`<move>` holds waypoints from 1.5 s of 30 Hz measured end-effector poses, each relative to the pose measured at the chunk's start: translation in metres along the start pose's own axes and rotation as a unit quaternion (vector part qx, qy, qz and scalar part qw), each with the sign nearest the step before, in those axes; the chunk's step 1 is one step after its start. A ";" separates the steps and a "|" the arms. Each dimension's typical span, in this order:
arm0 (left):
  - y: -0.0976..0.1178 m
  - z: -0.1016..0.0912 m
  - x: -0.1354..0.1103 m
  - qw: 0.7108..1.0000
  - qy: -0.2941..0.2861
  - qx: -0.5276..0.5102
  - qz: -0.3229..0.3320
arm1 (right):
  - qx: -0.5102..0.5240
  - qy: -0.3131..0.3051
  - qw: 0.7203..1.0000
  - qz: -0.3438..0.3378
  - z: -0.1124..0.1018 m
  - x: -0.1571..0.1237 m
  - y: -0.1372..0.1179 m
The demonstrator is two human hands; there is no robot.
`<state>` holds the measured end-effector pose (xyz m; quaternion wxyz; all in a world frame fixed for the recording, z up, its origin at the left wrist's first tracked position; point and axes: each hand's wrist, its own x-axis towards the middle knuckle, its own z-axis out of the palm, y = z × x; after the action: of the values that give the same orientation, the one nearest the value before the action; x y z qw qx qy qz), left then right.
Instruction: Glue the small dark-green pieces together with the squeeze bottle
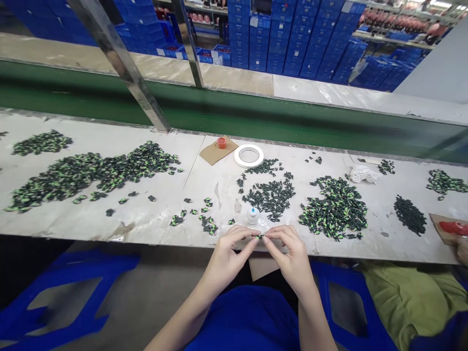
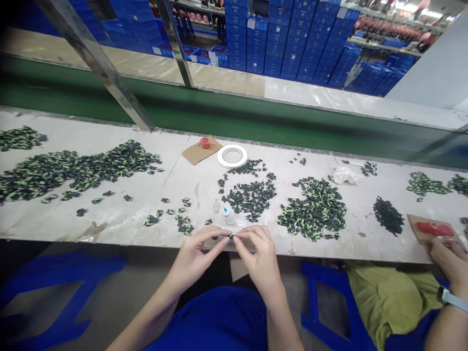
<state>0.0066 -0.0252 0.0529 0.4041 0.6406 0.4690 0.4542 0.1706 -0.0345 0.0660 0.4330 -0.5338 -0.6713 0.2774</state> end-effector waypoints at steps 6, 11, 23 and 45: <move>0.002 0.000 0.000 1.000 -0.006 -0.005 0.019 | 0.007 -0.018 1.000 0.006 -0.005 0.001 -0.002; 0.007 0.000 0.002 0.999 -0.019 -0.006 0.035 | 0.013 -0.044 0.999 0.010 -0.007 -0.002 -0.001; 0.015 0.002 0.000 1.000 -0.001 0.006 0.018 | -0.003 -0.006 0.998 -0.066 -0.001 -0.005 -0.002; -0.030 -0.076 0.020 0.951 0.064 0.302 0.028 | -0.297 0.233 0.925 -0.033 -0.050 -0.001 0.069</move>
<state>-0.0707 0.0081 0.0482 0.1479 0.7150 0.5910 0.3429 0.2472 -0.0213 0.0317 0.4072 -0.6652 -0.6206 -0.0812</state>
